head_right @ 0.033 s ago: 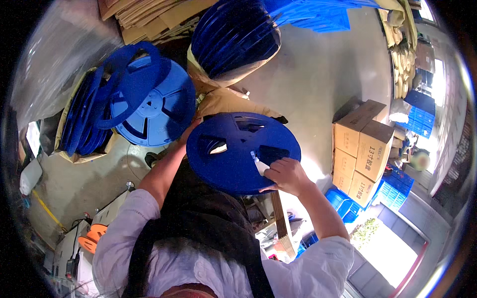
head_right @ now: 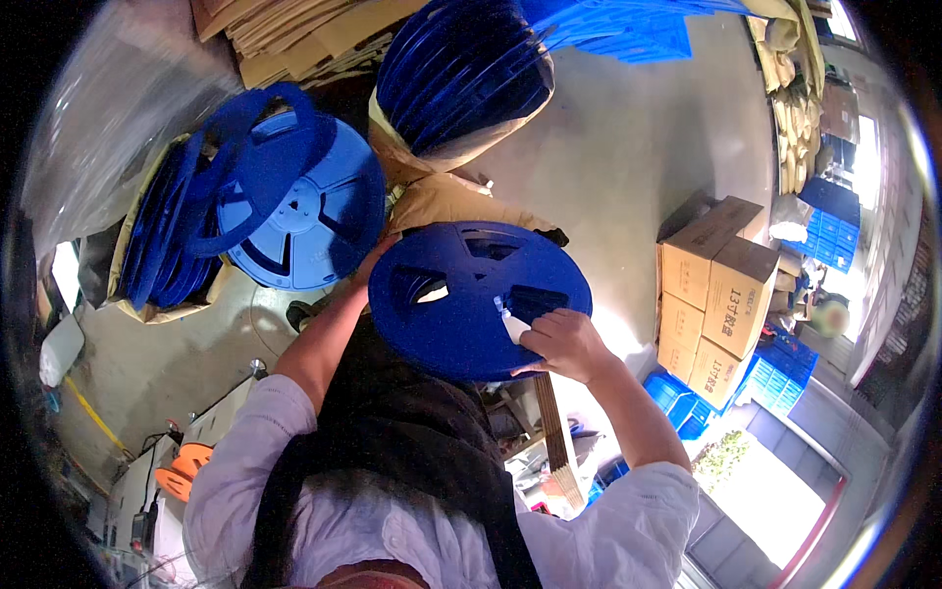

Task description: The person repeatedly picks up blue plastic spools from a cardboard box, rotates them in both hands, and places them back. The person then pours a clear liquid from a white container into a measuring cup and adds it to a machine hopper before returning to handle the spools.

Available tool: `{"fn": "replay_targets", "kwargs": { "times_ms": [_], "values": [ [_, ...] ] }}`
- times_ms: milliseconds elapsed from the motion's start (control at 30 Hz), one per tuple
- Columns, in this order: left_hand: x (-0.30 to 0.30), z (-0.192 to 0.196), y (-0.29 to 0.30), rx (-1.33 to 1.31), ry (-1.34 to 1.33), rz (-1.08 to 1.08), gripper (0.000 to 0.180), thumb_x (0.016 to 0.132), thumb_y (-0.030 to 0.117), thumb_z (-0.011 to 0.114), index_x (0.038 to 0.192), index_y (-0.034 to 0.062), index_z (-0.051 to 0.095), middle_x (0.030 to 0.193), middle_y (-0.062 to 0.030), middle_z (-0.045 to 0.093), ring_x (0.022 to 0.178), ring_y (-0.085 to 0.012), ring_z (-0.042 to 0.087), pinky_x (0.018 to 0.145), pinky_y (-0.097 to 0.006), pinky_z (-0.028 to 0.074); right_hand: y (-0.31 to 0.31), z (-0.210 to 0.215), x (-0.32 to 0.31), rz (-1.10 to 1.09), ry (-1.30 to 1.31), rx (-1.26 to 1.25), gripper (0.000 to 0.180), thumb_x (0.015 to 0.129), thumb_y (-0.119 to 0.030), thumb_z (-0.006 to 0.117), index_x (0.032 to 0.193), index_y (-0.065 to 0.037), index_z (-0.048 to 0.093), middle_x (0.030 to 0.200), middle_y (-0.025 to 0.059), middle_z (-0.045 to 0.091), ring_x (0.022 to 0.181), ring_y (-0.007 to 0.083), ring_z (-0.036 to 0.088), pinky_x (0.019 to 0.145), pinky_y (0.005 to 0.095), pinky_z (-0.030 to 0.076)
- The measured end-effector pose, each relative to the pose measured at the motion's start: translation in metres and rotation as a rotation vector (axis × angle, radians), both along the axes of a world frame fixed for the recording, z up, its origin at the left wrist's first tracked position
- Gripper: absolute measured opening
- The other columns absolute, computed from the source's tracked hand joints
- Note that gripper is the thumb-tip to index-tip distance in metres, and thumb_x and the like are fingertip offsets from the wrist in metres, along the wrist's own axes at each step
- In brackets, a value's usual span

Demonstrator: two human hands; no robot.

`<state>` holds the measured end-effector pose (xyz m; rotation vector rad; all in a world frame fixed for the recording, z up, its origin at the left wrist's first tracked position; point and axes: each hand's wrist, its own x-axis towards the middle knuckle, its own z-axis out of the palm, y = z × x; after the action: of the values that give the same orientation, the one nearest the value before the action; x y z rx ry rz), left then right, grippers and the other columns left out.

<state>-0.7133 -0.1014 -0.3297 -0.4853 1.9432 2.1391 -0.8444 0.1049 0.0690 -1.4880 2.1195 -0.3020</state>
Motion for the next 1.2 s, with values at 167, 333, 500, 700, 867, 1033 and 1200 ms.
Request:
{"fn": "replay_targets", "kwargs": {
  "times_ms": [167,333,500,700,867,1033,1200],
  "values": [
    [-0.015,0.049,-0.011,0.415,-0.234,0.091,0.044,0.098,0.032,0.040,0.128,0.0017,0.049,0.135,-0.0121,0.048,0.126,-0.0217,0.041,0.105,-0.031,0.030,0.017,-0.028,0.011,-0.015,-0.016,0.078,0.039,0.070,-0.048,0.067,0.075,-0.011,0.056,0.065,0.0032,0.049,0.062,0.0228,0.056,0.057,0.0330,0.044],
    [-0.025,0.070,-0.015,0.031,-0.184,-0.151,0.044,0.097,0.031,0.041,0.127,0.0002,0.050,0.138,-0.0157,0.044,0.127,-0.0285,0.041,0.106,-0.033,0.030,0.012,-0.079,0.012,-0.053,0.014,0.219,0.041,0.074,-0.051,0.063,0.076,-0.010,0.057,0.066,0.0045,0.051,0.064,0.0257,0.058,0.058,0.0363,0.046],
    [-0.027,0.081,-0.026,-0.279,-0.081,-0.395,0.037,0.095,0.027,0.042,0.116,-0.0012,0.056,0.120,-0.0224,0.054,0.112,-0.0372,0.050,0.093,-0.040,0.041,-0.021,-0.154,-0.026,-0.099,-0.119,0.619,0.051,0.080,-0.059,0.053,0.086,-0.009,0.060,0.077,0.0112,0.061,0.078,0.0325,0.061,0.065,0.0431,0.047],
    [-0.047,0.091,-0.004,-0.195,0.055,-0.143,0.053,0.096,0.031,0.043,0.140,0.0036,0.032,0.146,-0.0217,0.027,0.134,-0.0313,0.029,0.108,-0.039,0.026,-0.067,-0.244,-0.062,-0.130,-0.134,0.477,0.062,0.081,-0.060,0.052,0.124,-0.015,0.053,0.116,0.0187,0.057,0.112,0.0358,0.051,0.096,0.0437,0.040],
    [-0.033,0.137,0.005,-0.285,0.344,0.040,0.022,0.085,0.018,0.056,0.093,0.0003,0.045,0.082,-0.0125,0.051,0.079,-0.0328,0.050,0.071,-0.045,0.040,-0.050,-0.255,-0.031,-0.029,0.118,0.240,0.051,0.084,-0.042,0.056,0.119,-0.005,0.055,0.124,0.0197,0.052,0.115,0.0384,0.047,0.096,0.0471,0.039],
    [0.093,0.164,-0.028,-0.327,0.221,-0.047,0.047,0.089,0.025,0.050,0.135,0.0153,0.044,0.115,-0.0166,0.057,0.109,-0.0337,0.053,0.090,-0.044,0.043,-0.012,-0.224,0.045,0.063,-0.111,0.523,0.055,0.088,-0.033,0.055,0.129,0.002,0.044,0.129,0.0235,0.048,0.120,0.0365,0.045,0.100,0.0418,0.037],
    [0.284,0.193,-0.089,-0.226,-0.252,0.550,0.047,0.091,0.027,0.052,0.132,0.0071,0.044,0.128,-0.0176,0.050,0.115,-0.0334,0.050,0.095,-0.042,0.041,-0.109,-0.254,0.082,0.542,-0.310,0.648,0.045,0.089,-0.030,0.056,0.123,-0.001,0.050,0.119,0.0225,0.054,0.110,0.0356,0.052,0.093,0.0397,0.042]
  ]
}}
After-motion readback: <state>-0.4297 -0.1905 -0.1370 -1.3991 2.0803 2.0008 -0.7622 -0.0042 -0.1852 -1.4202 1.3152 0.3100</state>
